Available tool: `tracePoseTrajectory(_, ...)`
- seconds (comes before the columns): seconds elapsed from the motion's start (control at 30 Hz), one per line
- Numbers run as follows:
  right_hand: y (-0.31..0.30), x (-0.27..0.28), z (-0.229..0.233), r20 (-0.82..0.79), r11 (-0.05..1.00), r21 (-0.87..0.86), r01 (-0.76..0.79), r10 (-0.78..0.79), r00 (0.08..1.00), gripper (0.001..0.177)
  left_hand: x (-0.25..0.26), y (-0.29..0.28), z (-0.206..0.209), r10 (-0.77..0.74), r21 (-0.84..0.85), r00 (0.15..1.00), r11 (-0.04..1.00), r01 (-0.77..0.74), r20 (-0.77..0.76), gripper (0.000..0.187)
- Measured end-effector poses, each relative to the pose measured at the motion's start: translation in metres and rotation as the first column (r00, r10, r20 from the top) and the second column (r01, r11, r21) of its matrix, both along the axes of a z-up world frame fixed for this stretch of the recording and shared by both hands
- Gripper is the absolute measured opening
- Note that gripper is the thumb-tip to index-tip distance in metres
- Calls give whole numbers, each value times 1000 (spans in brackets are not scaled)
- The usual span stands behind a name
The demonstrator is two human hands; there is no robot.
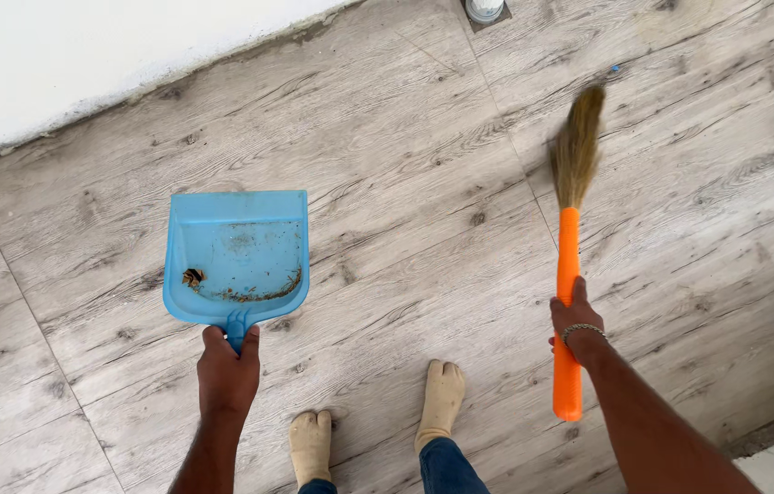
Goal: The person sweeps a tiled floor using a broom and dustpan, gathering debris into the dustpan. They move around the room to collect dirt from various areas, including near a white pipe and along the walls. Finally, they place the collected debris into a blue plastic bag.
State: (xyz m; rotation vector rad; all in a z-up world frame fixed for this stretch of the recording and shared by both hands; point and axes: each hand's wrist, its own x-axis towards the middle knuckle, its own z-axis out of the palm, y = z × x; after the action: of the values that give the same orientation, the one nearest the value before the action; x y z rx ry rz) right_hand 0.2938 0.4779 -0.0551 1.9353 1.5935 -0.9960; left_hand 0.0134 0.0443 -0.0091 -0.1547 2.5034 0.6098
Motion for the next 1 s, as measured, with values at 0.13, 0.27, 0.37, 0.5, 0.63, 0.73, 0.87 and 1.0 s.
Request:
tracePoseTrajectory(0.13, 64, 55, 29, 27, 996, 84, -20, 18, 999, 69, 3, 38, -2, -3, 43, 1000, 999, 4, -18, 51)
tracePoseTrajectory(0.27, 44, 49, 22, 27, 917, 152, -369, 369, 929, 78, 9, 62, 2, 39, 65, 999, 997, -39, 4, 48)
tracePoseTrajectory(0.37, -10, 6, 4, -38, 651, 256, -715, 746, 665, 80, 5, 59, 6, 37, 52, 999, 998, -36, -4, 48)
tracePoseTrajectory(0.5, -86, -86, 3, -79, 434, 85, -897, 900, 428, 73, -6, 49, 4, 84, 6, 992, 996, -85, 99, 48)
tracePoseTrajectory(0.63, -111, -163, 8, -120, 294, -3, -956, 949, 293, 70, -18, 36, -4, 74, -16, 993, 997, -73, 97, 49)
tracePoseTrajectory(0.73, -98, -193, -6, -116, 385, 21, -923, 917, 380, 70, -34, 27, -12, 59, -36, 996, 998, -57, 68, 51)
tracePoseTrajectory(0.87, -53, -177, -11, -79, 769, -24, -639, 636, 768, 75, -55, 14, -17, 55, -24, 998, 998, -54, 38, 52)
tracePoseTrajectory(1.0, -19, -134, 11, -19, 985, -24, -170, 169, 985, 75, -77, 8, -11, 70, 7, 997, 997, -70, 45, 51)
